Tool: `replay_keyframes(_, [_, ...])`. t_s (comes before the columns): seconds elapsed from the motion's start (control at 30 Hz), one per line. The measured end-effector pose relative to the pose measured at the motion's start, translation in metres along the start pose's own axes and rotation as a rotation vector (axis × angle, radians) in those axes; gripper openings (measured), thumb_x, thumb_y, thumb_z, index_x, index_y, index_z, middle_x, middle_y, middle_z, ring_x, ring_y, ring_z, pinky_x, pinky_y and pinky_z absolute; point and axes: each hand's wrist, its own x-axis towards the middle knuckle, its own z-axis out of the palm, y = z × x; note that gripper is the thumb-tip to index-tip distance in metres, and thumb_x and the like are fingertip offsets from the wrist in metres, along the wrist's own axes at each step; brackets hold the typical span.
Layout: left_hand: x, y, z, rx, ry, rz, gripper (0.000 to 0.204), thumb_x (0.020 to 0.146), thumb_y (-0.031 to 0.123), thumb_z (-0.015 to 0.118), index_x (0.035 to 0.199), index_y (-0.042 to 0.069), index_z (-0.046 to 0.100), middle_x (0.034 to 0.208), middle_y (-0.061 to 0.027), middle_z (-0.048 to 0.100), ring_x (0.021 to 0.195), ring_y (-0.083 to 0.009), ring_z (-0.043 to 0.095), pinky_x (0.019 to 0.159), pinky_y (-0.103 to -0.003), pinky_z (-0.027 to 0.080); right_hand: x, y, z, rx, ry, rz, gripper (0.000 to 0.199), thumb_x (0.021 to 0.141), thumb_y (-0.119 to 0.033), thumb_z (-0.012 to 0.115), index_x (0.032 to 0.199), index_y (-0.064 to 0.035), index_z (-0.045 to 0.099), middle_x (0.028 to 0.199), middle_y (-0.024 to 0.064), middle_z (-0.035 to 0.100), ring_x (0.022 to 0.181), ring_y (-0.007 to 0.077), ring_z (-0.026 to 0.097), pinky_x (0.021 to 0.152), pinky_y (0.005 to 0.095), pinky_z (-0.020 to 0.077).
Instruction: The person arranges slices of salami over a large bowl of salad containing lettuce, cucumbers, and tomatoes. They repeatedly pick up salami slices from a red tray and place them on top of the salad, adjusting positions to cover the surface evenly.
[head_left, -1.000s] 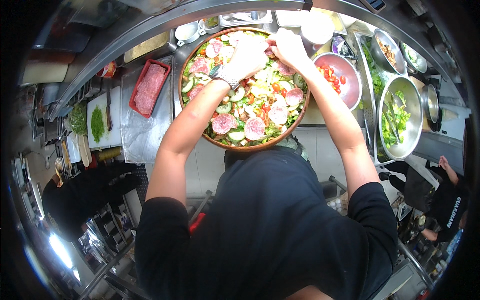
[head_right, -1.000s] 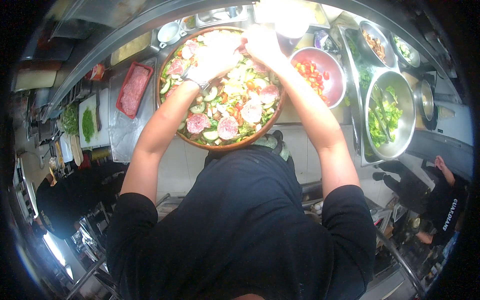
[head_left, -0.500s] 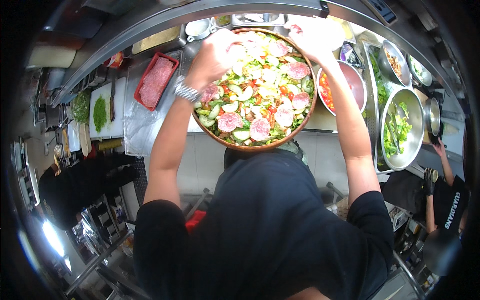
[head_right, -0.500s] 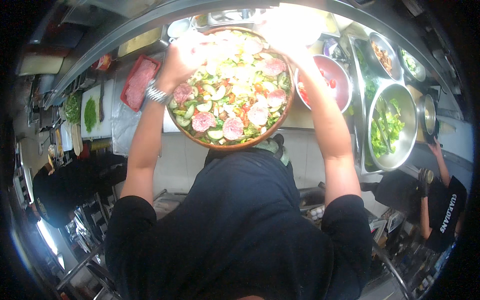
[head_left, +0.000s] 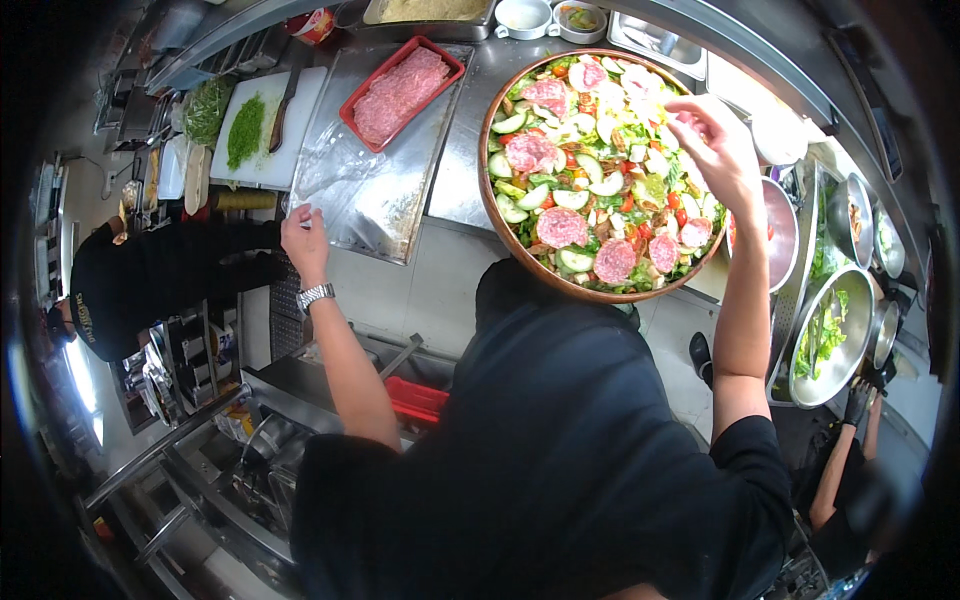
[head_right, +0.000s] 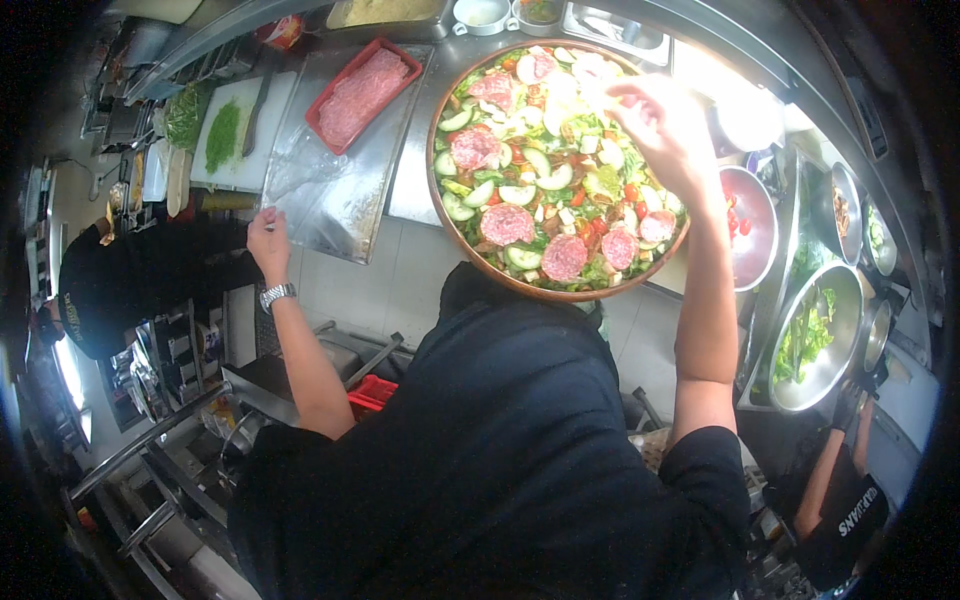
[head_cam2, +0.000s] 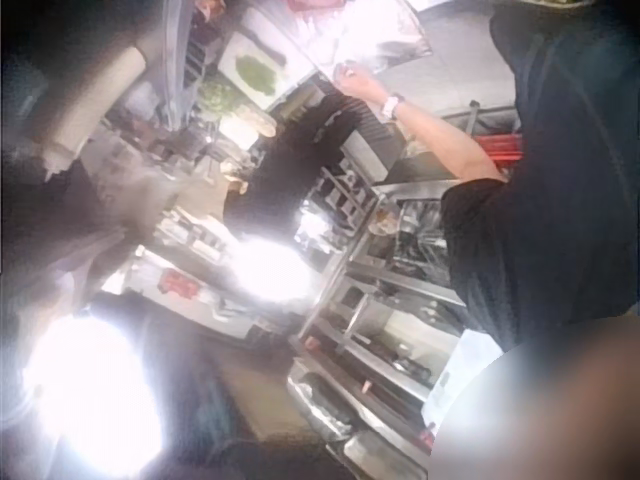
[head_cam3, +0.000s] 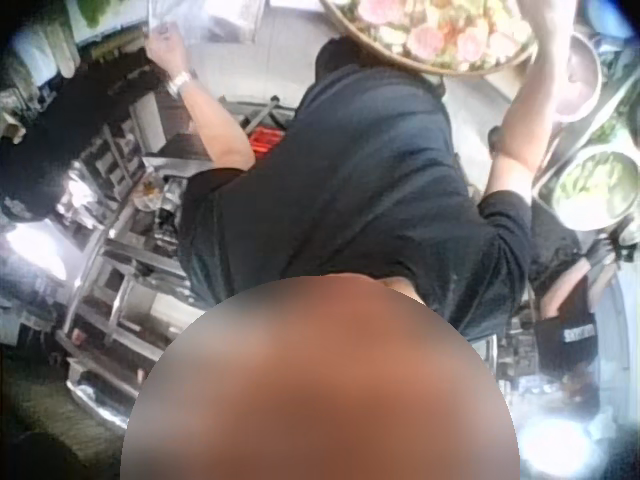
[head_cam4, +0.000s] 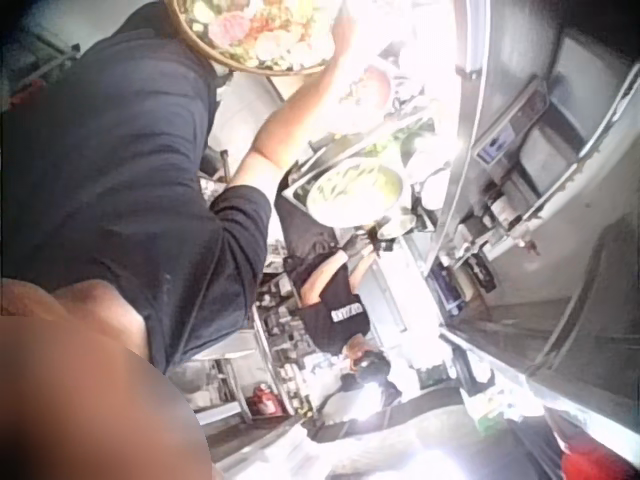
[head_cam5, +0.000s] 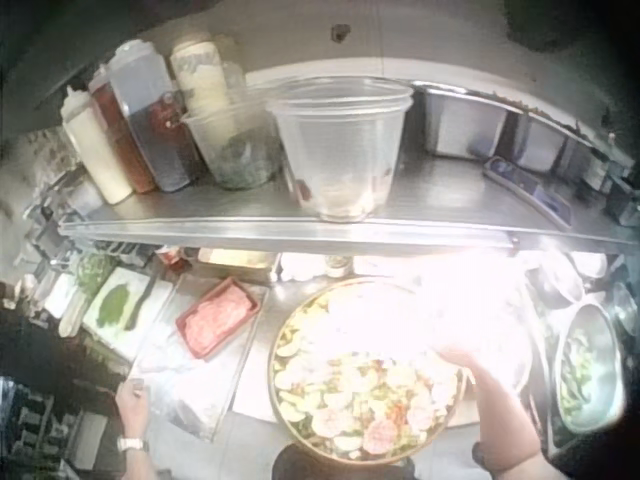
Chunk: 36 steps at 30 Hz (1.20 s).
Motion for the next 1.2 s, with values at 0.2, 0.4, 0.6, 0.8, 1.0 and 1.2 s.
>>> replay_keyframes(0.2, [-0.018, -0.018, 0.028, 0.000, -0.060, 0.003, 0.027, 0.087, 0.017, 0.075, 0.109, 0.002, 0.072, 0.101, -0.0166, 0.068, 0.097, -0.0333, 0.065, 0.088, -0.045, 0.051, 0.055, -0.029, 0.063, -0.326, 0.056, -0.183, 0.020, 0.099, -0.015, 0.062, 0.117, -0.0163, 0.072, 0.108, 0.0073, 0.068, 0.096, 0.0264, 0.069, 0.087, 0.0397, 0.0539])
replay_keyframes(0.4, [-0.026, 0.018, 0.040, -0.177, 0.008, 0.062, 0.023, 0.088, 0.014, 0.074, 0.108, 0.003, 0.072, 0.099, -0.0131, 0.068, 0.086, -0.0273, 0.062, 0.077, -0.039, 0.052, 0.065, -0.042, 0.116, -0.407, -0.036, -0.121, 0.031, 0.094, -0.035, 0.072, 0.119, -0.0171, 0.072, 0.111, 0.0073, 0.065, 0.102, 0.0248, 0.068, 0.087, 0.0403, 0.0544])
replay_keyframes(0.6, [-0.042, 0.139, 0.064, -0.696, -0.074, 0.232, 0.017, 0.090, 0.005, 0.075, 0.106, 0.002, 0.072, 0.095, -0.0083, 0.070, 0.080, -0.0169, 0.064, 0.068, -0.029, 0.052, 0.060, -0.019, 0.157, -0.452, 0.125, -0.139, 0.022, 0.089, -0.029, 0.074, 0.105, -0.0131, 0.071, 0.109, 0.0087, 0.065, 0.091, 0.0296, 0.067, 0.080, 0.0424, 0.0533])
replay_keyframes(0.8, [-0.031, 0.261, 0.087, -0.942, -0.493, 0.151, 0.024, 0.098, 0.019, 0.072, 0.113, -0.001, 0.071, 0.102, -0.0095, 0.075, 0.087, -0.0121, 0.070, 0.078, -0.028, 0.055, 0.060, -0.028, 0.161, -0.281, 0.177, 0.026, 0.013, 0.091, -0.018, 0.072, 0.102, -0.0104, 0.070, 0.100, 0.0098, 0.066, 0.090, 0.0304, 0.066, 0.081, 0.0417, 0.0517])
replay_keyframes(1.0, [-0.021, 0.310, 0.075, -1.671, -1.080, -0.456, 0.038, 0.108, 0.032, 0.056, 0.124, -0.002, 0.061, 0.109, -0.0118, 0.072, 0.091, -0.0190, 0.071, 0.082, -0.035, 0.058, 0.017, -0.096, 0.117, -0.268, 0.253, -0.300, 0.012, 0.089, -0.013, 0.074, 0.099, -0.0093, 0.069, 0.100, 0.0059, 0.067, 0.095, 0.0263, 0.066, 0.085, 0.0407, 0.0490])
replay_keyframes(1.2, [-0.040, 0.307, 0.048, -1.883, -1.219, -0.428, 0.031, 0.105, 0.009, 0.048, 0.130, -0.005, 0.058, 0.121, -0.0145, 0.069, 0.109, -0.0220, 0.068, 0.097, -0.038, 0.055, -0.020, -0.117, 0.111, -0.270, 0.383, -0.399, 0.030, 0.078, -0.012, 0.081, 0.107, -0.0156, 0.075, 0.104, 0.0010, 0.063, 0.098, 0.0239, 0.060, 0.088, 0.0413, 0.0449])
